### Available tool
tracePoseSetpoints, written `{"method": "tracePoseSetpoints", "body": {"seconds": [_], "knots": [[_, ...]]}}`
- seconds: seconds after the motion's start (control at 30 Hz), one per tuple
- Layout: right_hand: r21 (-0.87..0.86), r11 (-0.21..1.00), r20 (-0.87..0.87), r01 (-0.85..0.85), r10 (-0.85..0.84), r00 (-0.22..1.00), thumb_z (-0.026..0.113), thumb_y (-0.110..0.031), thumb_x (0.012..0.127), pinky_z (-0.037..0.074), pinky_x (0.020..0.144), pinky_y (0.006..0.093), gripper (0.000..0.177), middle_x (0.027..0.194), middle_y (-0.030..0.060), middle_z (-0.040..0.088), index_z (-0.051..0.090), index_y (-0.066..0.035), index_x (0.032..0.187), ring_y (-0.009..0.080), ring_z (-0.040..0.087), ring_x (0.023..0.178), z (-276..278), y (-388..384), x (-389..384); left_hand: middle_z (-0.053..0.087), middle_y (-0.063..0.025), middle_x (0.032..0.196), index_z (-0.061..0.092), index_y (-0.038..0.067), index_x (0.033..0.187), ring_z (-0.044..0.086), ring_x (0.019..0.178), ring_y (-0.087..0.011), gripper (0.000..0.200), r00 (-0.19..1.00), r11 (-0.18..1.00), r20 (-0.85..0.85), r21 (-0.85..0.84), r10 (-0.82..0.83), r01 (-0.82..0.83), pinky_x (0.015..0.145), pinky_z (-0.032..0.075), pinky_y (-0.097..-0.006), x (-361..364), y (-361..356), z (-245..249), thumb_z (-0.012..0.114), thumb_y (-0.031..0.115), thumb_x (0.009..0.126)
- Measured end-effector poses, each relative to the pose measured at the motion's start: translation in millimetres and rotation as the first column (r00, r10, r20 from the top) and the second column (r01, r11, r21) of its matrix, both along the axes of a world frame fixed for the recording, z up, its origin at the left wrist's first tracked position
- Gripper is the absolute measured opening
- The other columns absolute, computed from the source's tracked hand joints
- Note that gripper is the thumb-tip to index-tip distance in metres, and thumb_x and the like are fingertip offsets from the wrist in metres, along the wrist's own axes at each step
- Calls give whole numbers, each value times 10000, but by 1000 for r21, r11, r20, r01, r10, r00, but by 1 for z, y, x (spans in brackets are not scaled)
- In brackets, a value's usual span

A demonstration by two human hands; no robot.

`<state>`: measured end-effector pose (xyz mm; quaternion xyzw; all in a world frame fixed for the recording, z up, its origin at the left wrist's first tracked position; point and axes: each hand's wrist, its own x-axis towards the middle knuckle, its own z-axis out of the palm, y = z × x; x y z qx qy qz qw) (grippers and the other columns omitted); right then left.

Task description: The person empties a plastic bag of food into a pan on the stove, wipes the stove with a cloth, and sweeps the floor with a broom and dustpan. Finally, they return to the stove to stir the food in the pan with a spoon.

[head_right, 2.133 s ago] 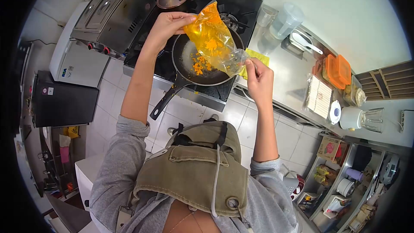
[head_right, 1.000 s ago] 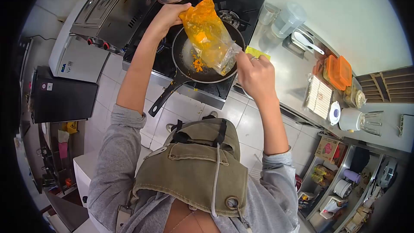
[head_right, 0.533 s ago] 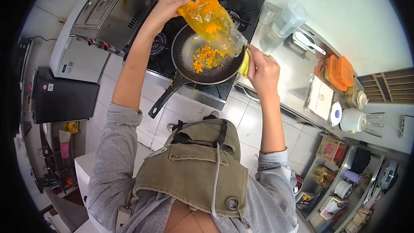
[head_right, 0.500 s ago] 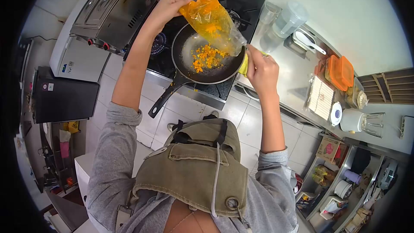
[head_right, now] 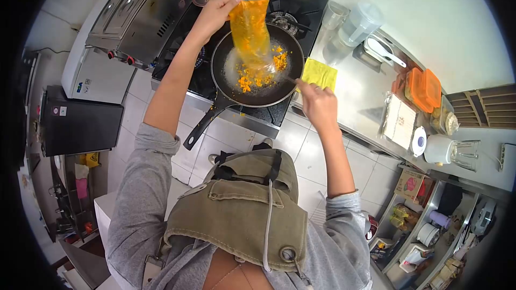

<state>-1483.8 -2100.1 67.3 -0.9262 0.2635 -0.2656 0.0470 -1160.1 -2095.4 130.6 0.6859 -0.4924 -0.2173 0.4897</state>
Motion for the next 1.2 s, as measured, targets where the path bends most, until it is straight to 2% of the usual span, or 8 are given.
{"method": "tracePoseSetpoints", "body": {"seconds": [0.13, 0.33, 0.4, 0.53, 0.73, 0.9, 1.03, 1.2], "knots": [[75, 986, 201, 149, -161, 966, 589, -43, 740, 403, 517, 305, 241, 627, 66, 568, 647, -113, 963, 206, 543, 523, 12, -1, 6, 662, -104, 824, 632, 25, 975, 599, 741, -132, 309, 995, 997, -63, -24, -72, 71, 706, 454, -269, -8, -3, -32, 547, 301, 866], [-59, 998, -89, 31, -36, 995, 598, -58, 752, 391, 512, 308, 205, 629, 56, 574, 634, -100, 950, 187, 553, 528, -8, 5, -10, 627, -18, 751, 640, -11, 936, 531, 688, -67, 288, 970, 985, -238, -146, 51, -88, 651, 436, -240, -1, 3, -2, 516, 247, 898], [-60, 997, -103, 44, -50, 993, 601, -65, 758, 389, 512, 308, 190, 636, 54, 583, 633, -101, 942, 179, 557, 532, -12, 3, -21, 635, -42, 1000, 609, 25, 1101, 574, 922, -105, 333, 983, 999, -181, -10, 39, -41, 834, 438, -255, 9, 13, 9, 509, 278, 909], [59, 981, 12, 186, -187, 982, 597, -79, 794, 395, 519, 309, 138, 672, 64, 617, 632, -100, 927, 194, 574, 550, -8, 12, -30, 666, -133, 775, 668, 16, 920, 643, 657, -168, 196, 935, 991, 352, -132, 36, 12, 616, 473, -248, -17, 34, 13, 572, 162, 831], [136, 955, 53, 262, -271, 961, 588, -97, 806, 432, 535, 330, 100, 707, 113, 636, 638, -93, 894, 259, 584, 565, -1, 26, -21, 657, -139, 762, 670, 27, 885, 661, 689, -174, 197, 906, 968, 396, -243, 150, -54, 625, 485, -252, -49, 46, 23, 620, 204, 816], [289, 911, 67, 294, -326, 943, 552, -125, 847, 438, 536, 407, 118, 669, 184, 587, 636, -60, 898, 346, 565, 580, -4, 43, -18, 643, -170, 809, 503, -4, 978, 657, 769, -231, 174, 868, 996, 489, -1, 81, -93, 666, 486, -294, -35, 60, 8, 537, 118, 859], [316, 892, 70, 324, -363, 929, 564, -119, 833, 444, 531, 405, 110, 680, 175, 603, 643, -63, 884, 341, 566, 565, -16, 52, -19, 656, -111, 800, 532, -4, 984, 636, 707, -135, 218, 976, 995, 195, 52, -95, 86, 650, 482, -251, -34, 72, 18, 614, 83, 801], [383, 855, 75, 349, -405, 911, 551, -121, 843, 429, 517, 407, 123, 657, 179, 590, 643, -62, 900, 339, 564, 557, -12, 55, -17, 655, -107, 764, 619, -2, 918, 628, 668, -126, 209, 950, 986, 276, 116, -145, 117, 618, 479, -241, -35, 73, 24, 666, 135, 768]]}}
